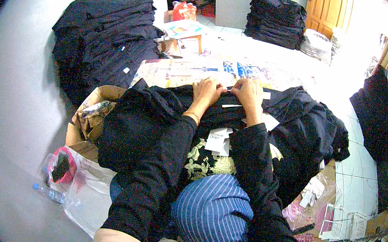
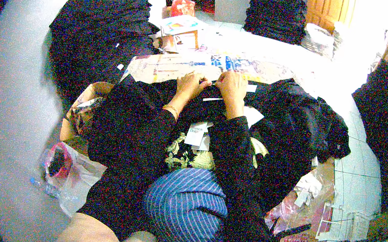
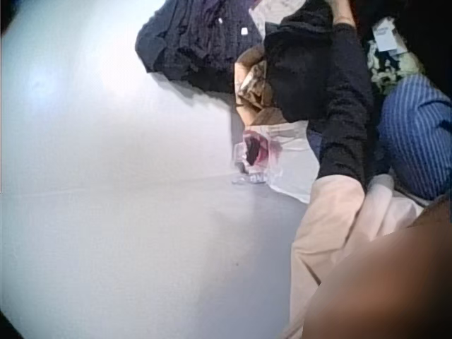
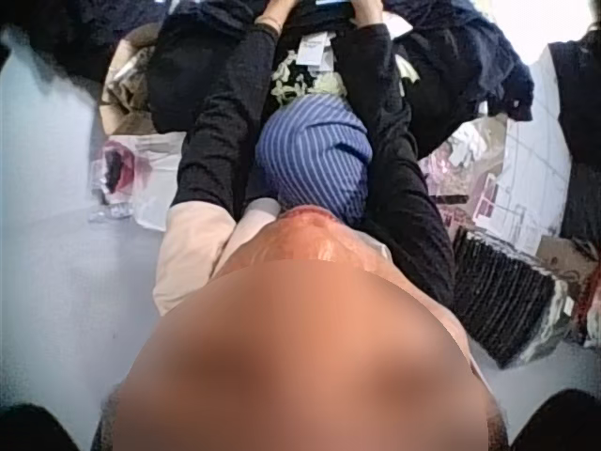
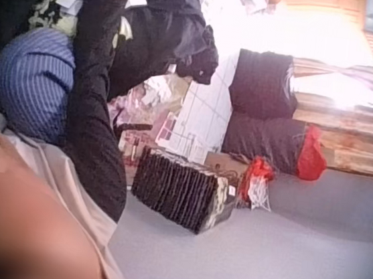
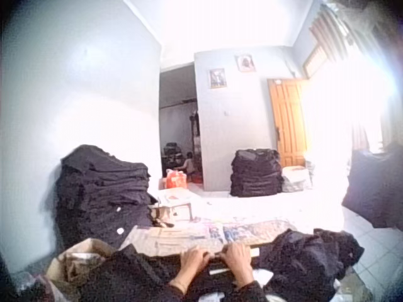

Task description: The person attaches tags to a black hoodie, folds it, and places it into a clear plastic bag. The person repeats this process with multiple hoodies, stacking the finished items.

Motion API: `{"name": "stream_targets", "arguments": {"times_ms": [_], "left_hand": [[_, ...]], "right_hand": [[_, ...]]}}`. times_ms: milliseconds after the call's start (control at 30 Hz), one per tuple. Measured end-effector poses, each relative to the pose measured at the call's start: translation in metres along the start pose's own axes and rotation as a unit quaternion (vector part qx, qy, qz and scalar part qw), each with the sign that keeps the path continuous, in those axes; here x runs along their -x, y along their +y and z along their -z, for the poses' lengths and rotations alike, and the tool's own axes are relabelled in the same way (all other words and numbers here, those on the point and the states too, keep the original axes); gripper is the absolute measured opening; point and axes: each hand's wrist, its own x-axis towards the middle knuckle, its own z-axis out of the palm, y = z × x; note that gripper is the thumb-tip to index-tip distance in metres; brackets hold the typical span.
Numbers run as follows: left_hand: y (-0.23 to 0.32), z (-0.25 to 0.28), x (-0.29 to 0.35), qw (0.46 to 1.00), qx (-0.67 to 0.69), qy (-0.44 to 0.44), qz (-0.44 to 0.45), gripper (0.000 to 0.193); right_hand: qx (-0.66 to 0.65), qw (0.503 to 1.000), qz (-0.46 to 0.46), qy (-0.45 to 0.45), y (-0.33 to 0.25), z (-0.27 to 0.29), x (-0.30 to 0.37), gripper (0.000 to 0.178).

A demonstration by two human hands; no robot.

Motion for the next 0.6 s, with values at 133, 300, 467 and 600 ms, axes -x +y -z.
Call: {"name": "stream_targets", "arguments": {"times_ms": [133,300,467,600], "left_hand": [[-0.011,-0.009,-0.012,0.996,0.019,-0.075,0.041,0.041],[-0.022,-0.020,-0.020,0.983,0.142,-0.115,0.033,0.042],[-0.032,-0.024,-0.025,0.966,0.232,-0.109,-0.023,0.051],[-0.029,-0.022,-0.024,0.978,0.181,-0.102,0.004,0.049]], "right_hand": [[0.001,0.997,-0.012,-0.077,-0.003,0.003,0.002,0.021],[0.047,0.997,-0.019,-0.049,-0.011,-0.004,0.003,0.014],[0.072,0.996,0.011,-0.047,-0.010,-0.013,0.002,0.009],[0.039,0.999,0.002,0.013,-0.011,-0.018,0.003,0.008]]}}
